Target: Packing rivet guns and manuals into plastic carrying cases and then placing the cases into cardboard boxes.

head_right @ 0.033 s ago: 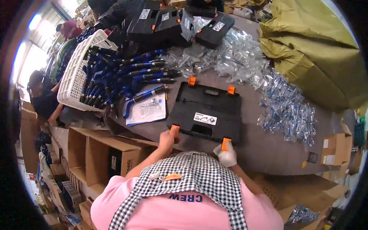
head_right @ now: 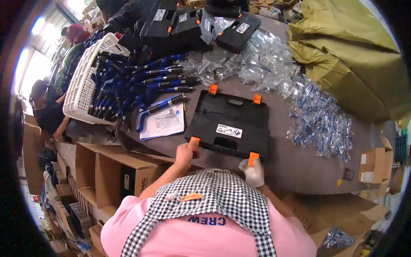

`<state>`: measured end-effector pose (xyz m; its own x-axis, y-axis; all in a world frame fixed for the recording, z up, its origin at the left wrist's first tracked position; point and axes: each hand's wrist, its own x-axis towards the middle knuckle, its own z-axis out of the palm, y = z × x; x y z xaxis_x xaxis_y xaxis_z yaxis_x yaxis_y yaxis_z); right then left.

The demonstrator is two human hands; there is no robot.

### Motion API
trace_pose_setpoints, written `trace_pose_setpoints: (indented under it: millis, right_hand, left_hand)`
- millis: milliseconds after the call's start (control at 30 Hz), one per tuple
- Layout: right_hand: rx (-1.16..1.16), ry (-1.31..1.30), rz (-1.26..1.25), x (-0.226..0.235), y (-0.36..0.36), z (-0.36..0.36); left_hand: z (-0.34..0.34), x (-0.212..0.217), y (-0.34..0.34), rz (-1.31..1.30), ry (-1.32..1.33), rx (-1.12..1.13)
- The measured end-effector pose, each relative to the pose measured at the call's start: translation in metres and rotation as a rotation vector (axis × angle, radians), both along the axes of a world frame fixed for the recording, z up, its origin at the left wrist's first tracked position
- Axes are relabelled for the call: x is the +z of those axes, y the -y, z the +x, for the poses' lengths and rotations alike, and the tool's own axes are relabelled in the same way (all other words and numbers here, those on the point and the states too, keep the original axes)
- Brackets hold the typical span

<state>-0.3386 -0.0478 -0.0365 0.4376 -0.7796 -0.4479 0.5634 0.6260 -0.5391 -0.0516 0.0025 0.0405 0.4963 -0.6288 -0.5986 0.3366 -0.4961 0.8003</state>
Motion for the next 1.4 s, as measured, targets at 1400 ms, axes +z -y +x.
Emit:
trace_pose_setpoints:
  millis: [1400]
  right_hand:
    - [0.471, -1.082, -1.700, 0.099, 0.074, 0.061]
  left_hand:
    - [0.235, -0.054, 0.123, 0.142, 1.576, -0.680]
